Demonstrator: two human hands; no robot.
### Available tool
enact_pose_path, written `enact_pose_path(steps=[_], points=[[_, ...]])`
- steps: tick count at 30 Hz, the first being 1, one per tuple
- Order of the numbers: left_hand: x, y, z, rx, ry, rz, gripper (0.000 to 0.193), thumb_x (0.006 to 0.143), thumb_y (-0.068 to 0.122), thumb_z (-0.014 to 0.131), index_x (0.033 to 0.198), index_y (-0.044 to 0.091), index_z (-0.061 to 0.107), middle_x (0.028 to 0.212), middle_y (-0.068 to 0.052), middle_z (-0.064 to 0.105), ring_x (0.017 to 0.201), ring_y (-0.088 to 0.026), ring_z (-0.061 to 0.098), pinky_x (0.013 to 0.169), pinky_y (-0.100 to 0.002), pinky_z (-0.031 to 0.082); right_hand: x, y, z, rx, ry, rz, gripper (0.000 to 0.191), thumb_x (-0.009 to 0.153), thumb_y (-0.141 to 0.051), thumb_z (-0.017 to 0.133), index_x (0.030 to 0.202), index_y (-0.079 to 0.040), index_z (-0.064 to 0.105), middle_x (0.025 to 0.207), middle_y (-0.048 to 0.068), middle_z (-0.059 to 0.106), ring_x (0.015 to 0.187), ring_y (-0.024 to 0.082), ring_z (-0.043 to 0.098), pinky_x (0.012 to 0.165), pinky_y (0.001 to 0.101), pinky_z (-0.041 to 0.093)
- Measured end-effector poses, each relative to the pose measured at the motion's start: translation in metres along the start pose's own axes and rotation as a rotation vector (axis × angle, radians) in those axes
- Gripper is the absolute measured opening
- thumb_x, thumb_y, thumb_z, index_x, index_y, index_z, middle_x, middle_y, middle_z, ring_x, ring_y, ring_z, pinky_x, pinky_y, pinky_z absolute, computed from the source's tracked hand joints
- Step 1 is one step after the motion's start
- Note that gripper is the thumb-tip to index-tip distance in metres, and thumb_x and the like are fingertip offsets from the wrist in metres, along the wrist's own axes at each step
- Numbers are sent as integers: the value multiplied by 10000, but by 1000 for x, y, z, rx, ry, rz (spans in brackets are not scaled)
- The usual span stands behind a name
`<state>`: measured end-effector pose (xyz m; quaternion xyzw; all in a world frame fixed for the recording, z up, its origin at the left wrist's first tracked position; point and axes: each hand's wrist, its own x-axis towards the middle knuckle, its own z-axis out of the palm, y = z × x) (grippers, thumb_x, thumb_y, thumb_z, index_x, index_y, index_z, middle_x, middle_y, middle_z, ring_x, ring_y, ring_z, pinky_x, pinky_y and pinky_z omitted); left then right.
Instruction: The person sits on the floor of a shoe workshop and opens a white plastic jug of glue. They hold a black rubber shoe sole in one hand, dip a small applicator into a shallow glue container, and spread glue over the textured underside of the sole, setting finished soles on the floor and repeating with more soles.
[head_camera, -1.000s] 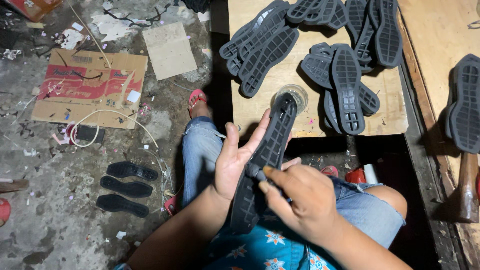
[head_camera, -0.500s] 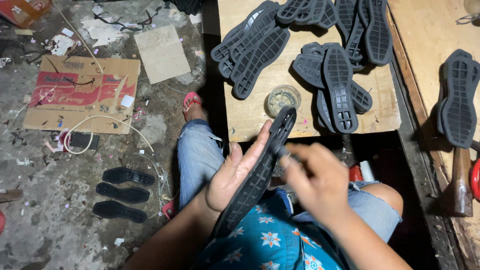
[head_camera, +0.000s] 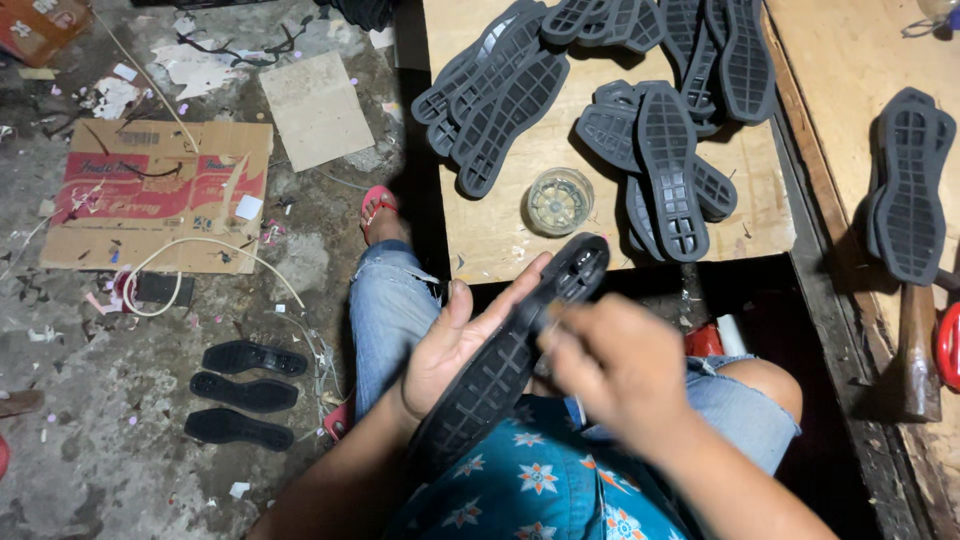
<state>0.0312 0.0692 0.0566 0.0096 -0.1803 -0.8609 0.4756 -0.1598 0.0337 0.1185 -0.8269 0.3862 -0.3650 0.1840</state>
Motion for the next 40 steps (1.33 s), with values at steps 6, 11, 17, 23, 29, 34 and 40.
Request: enact_pose_path(steps=[6,11,17,23,29,34,40], points=[[1,0,-8,-301,-94,-17,838,1063,702,288,1691,173,114,1626,-39,381,1452,-166,462,1238,-507,373,9,27,-2,34,100,199,187,903,-99,759,1070,-20,735,727,80,598,589,186,598,549,316,465],[18,-1,-17,-129,128,89,885,1075,688,305,1734,115,162,1652,-112,409,1451,-210,469,1233,-367,361,-12,1,16,101,-75,-23,224,814,-140,809,1002,-36,746,686,86,584,578,207,586,543,332,467],[30,-5,-26,-166,92,162,834,1111,710,309,1744,179,205,1668,-91,388,1451,-223,440,1238,-408,323,5,-7,15,60,-24,-5,245,854,-139,791,1068,-44,723,727,78,592,611,225,600,550,356,462],[40,0,-29,-179,162,183,847,1012,750,319,1696,262,208,1633,-8,375,1454,-161,432,1237,-661,239,-13,-31,12,166,-221,-315,307,833,-155,809,1099,-45,702,742,84,571,657,270,588,581,398,457],[28,-1,-11,88,134,143,899,1067,750,338,1734,164,194,1702,-26,358,1470,-167,410,1264,-445,192,14,7,7,-2,-13,-90,234,848,-149,806,1049,-50,736,693,89,545,592,238,557,544,372,434],[17,4,-3,-203,6,42,874,1059,694,316,1746,189,128,1672,-27,368,1491,-168,427,1239,-627,311,30,45,-3,-83,116,36,170,934,-141,776,1056,-27,743,743,100,573,652,217,581,580,345,433],[17,6,-8,-422,143,108,882,1066,663,358,1700,149,24,1724,-138,189,1563,-299,272,1213,-685,254,27,68,-9,166,193,342,140,1010,-125,710,1114,-43,753,852,42,668,718,170,605,649,275,471]])
